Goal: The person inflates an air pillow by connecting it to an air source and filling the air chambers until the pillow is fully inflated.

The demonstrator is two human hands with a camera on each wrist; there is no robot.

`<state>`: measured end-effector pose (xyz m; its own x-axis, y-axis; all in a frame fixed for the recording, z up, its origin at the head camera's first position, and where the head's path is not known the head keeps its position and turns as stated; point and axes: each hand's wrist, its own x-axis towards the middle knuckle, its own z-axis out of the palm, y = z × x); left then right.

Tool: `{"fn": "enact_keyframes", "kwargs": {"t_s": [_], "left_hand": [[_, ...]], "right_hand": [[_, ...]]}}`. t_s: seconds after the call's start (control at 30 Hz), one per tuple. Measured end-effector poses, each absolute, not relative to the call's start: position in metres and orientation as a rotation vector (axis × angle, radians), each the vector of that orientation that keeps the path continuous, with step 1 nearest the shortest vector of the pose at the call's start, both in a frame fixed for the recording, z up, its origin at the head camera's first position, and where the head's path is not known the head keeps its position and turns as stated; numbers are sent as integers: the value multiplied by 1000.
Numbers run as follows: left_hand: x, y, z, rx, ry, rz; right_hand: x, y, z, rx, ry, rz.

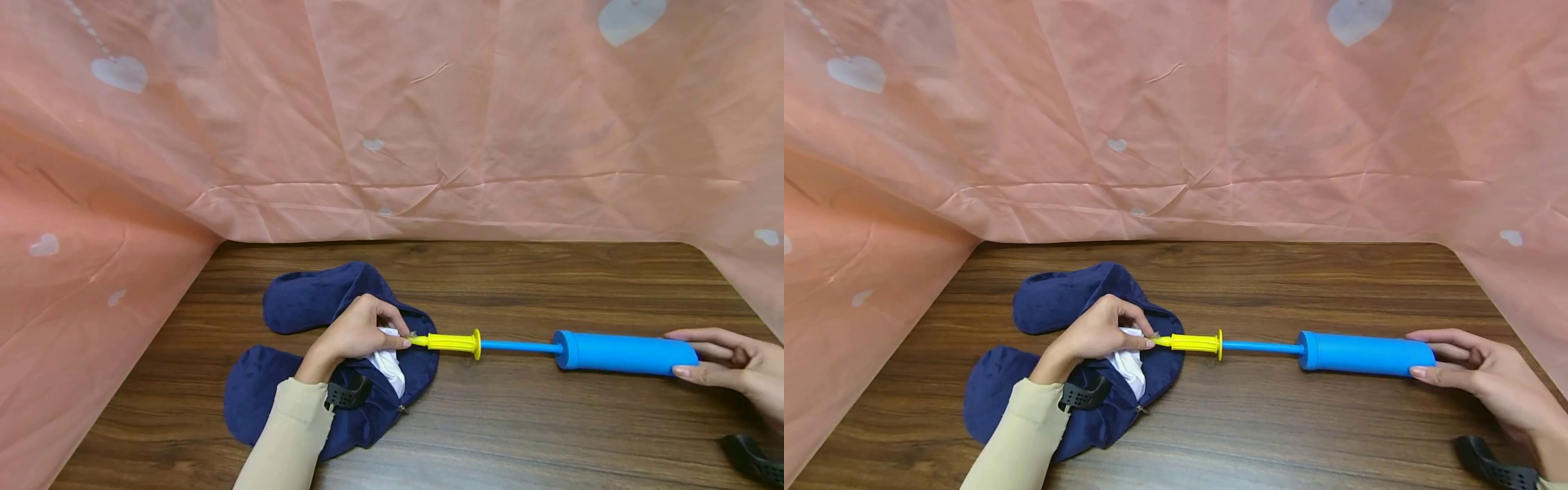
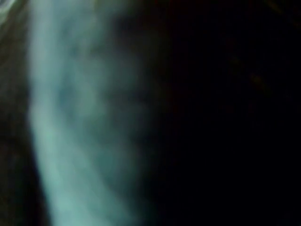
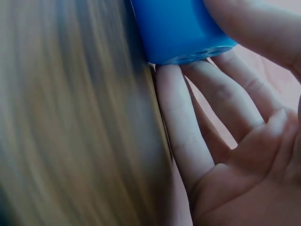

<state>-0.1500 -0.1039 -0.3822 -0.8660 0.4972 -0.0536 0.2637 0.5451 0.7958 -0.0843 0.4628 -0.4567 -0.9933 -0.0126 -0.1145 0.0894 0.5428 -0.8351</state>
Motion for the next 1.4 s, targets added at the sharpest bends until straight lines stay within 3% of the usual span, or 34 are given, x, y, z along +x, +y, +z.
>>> {"fn": "enact_keyframes", "kwargs": {"t_s": [0.83, 1.4], "left_hand": [[-150, -105, -378, 676, 2489, 1254], [-148, -105, -376, 664, 2530, 1209]], "right_hand": [[-84, 357, -435, -77, 2599, -1384], [-88, 365, -433, -96, 2698, -1358]]}}
